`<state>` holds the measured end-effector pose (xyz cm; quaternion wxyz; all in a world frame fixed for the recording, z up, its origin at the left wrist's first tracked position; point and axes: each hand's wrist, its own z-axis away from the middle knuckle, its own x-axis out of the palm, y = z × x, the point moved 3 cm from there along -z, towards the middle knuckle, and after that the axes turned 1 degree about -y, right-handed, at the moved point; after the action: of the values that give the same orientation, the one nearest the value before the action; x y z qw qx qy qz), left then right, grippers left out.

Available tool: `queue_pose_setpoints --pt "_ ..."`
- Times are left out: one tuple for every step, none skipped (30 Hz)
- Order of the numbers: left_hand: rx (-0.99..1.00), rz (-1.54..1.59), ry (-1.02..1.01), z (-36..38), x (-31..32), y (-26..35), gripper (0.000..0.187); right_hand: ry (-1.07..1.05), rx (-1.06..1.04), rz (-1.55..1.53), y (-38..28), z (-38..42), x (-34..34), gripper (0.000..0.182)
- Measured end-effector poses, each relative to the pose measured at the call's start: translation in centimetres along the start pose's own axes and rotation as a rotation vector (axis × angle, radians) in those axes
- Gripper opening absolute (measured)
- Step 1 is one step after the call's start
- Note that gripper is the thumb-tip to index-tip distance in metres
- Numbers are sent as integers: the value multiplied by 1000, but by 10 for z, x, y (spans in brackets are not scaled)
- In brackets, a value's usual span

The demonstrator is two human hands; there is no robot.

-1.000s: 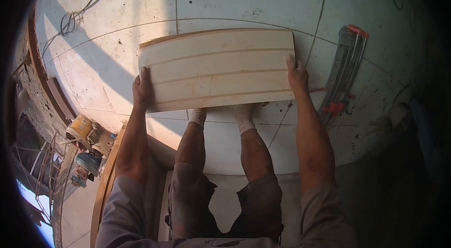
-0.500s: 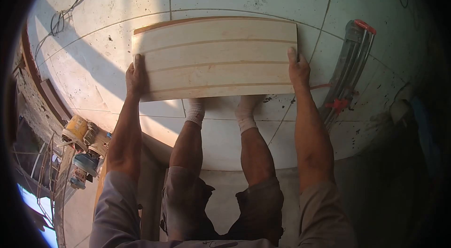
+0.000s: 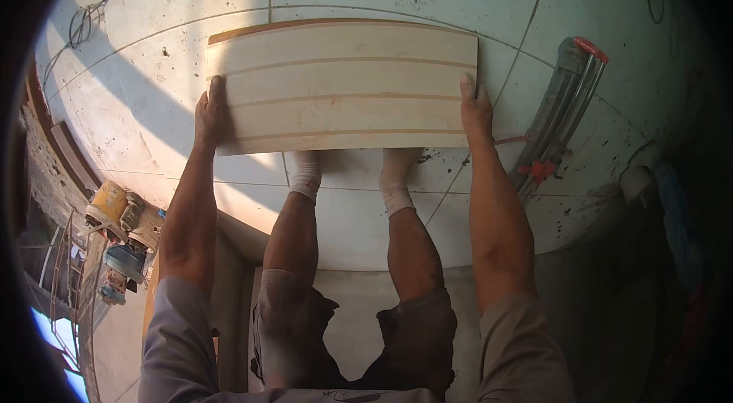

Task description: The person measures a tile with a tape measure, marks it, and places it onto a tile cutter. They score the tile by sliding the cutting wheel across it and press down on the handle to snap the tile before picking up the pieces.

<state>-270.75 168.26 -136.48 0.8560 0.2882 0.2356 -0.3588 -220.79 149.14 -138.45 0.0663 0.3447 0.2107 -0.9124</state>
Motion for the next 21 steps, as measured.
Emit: queue_pose_setpoints --pt "2 3 3 -1 -1 2 81 26 59 62 4 -1 0 82" --pt "-32 21 -17 -1 0 1 82 51 122 127 9 1 -1 85" --pt "-67 40 -37 1 1 1 82 52 121 131 9 5 -2 85" --pt "-66 48 -34 3 2 3 82 37 109 113 7 8 -2 86" --pt "-33 50 -21 4 2 6 82 24 87 94 2 7 -1 88" --pt "-4 53 -3 5 2 6 83 24 64 96 -4 5 -2 88" --pt "-11 66 11 2 2 -1 83 5 76 70 -5 7 -1 88" --pt "-22 44 28 -3 4 -11 83 -15 93 48 -5 9 0 89" --pt "-31 24 40 -6 10 -19 84 -21 80 61 -6 8 1 89" --pt "-40 39 43 -3 11 -13 84 -7 75 52 -6 8 1 88" --pt "-89 69 9 0 10 -9 85 5 74 44 -5 10 0 86" --pt "-137 94 -26 6 10 -7 87 2 70 55 -5 16 -1 86" --pt "-139 102 -20 11 12 -12 87 3 92 49 -7 19 -2 86" --pt "-139 56 7 11 10 -15 88 9 106 32 -13 18 -3 86" --pt "-127 12 40 5 8 -13 90 18 84 15 -15 13 -2 86" --pt "-113 -22 73 2 8 -16 92 36 67 47 -8 10 0 86" --pt "-12 -60 176 -16 15 -39 94 60 64 78 -2 8 1 85" --pt "-16 -55 152 -15 15 -31 95 81 82 55 -3 7 -1 85" --pt "-29 -64 114 -9 14 -27 95 83 89 48 -7 12 -1 84" --pt "-23 -95 89 -4 15 -24 95 71 99 48 -6 18 0 83" --pt "-65 -92 88 1 14 -23 94 62 124 43 -1 22 2 83"
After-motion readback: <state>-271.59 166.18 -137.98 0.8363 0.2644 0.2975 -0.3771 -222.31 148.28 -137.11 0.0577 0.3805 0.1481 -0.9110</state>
